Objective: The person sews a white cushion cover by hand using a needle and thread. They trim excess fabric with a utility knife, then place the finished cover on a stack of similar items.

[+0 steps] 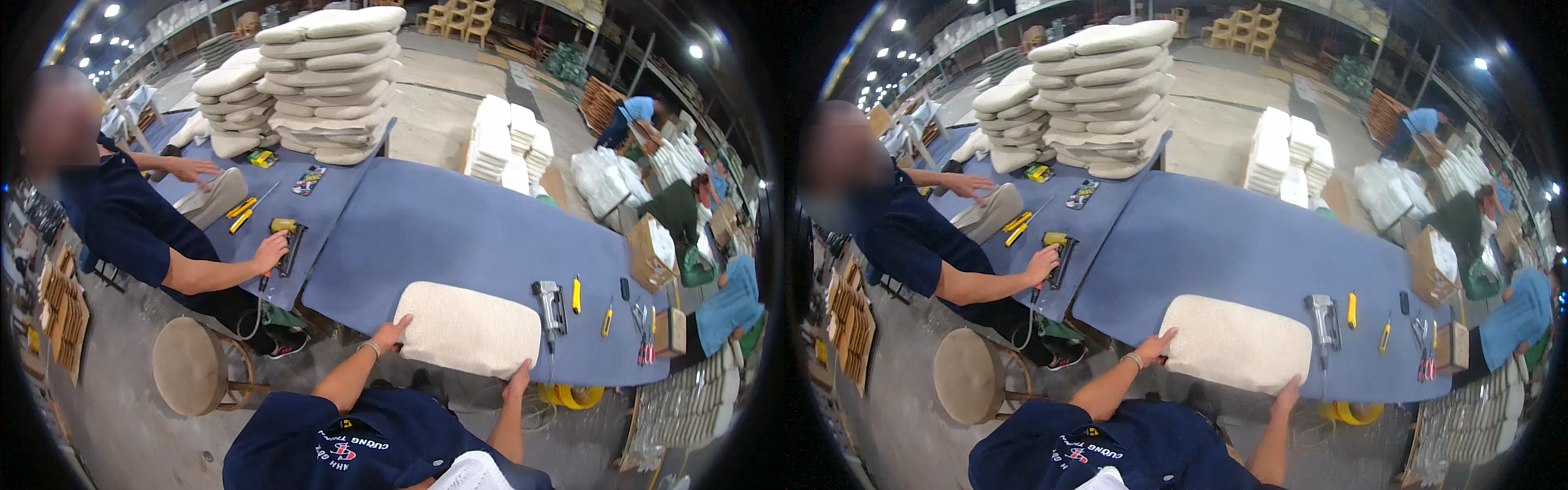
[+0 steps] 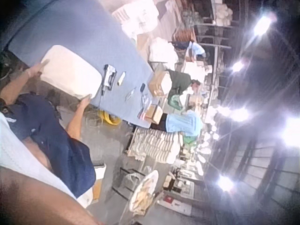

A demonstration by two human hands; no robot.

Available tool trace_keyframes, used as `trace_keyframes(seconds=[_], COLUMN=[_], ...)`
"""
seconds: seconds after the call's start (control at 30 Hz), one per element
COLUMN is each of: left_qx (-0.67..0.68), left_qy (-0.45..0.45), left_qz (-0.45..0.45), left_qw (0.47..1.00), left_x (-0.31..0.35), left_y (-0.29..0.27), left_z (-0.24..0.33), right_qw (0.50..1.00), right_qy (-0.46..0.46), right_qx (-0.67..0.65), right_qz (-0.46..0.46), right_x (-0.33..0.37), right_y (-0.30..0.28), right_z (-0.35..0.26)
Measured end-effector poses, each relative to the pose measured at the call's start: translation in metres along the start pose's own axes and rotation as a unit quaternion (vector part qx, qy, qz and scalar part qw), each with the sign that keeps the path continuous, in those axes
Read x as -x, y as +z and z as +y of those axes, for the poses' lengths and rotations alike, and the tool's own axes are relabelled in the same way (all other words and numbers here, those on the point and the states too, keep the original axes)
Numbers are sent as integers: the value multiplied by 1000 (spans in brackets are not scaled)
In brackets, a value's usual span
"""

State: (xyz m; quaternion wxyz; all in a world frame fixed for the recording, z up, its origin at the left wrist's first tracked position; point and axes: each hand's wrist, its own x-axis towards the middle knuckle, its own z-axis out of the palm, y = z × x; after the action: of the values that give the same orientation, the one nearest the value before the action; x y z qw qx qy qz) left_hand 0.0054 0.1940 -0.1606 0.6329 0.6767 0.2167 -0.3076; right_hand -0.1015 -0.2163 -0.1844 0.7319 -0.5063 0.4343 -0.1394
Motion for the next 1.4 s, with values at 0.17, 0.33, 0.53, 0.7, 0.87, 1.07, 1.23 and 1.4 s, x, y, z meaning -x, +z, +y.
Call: trace_keyframes(seconds=[0.17,0.33,0.53,0.7,0.87,1.07,1.23,1.4], left_qx=[12,50,139,198,301,352,217,-117], left_qy=[59,32,-10,-17,-96,-105,-41,233], left_qz=[-28,-102,-149,-192,-177,-184,-168,90], left_qw=[998,993,979,961,932,912,961,961], left_x=[32,76,95,109,111,90,83,88], left_y=[14,36,45,61,67,58,24,4], left_z=[21,34,72,98,99,85,82,78], right_qw=[1000,993,991,983,963,949,922,917], right_qy=[11,51,6,-22,-52,-80,-95,-83], right_qx=[14,-99,-51,59,170,165,208,184], right_qz=[10,-36,-120,-170,-204,-257,-312,-343], right_x=[24,62,108,177,209,204,190,174], right_y=[-1,8,58,124,165,205,233,235], right_z=[16,2,-60,-105,-118,-110,-101,-98])
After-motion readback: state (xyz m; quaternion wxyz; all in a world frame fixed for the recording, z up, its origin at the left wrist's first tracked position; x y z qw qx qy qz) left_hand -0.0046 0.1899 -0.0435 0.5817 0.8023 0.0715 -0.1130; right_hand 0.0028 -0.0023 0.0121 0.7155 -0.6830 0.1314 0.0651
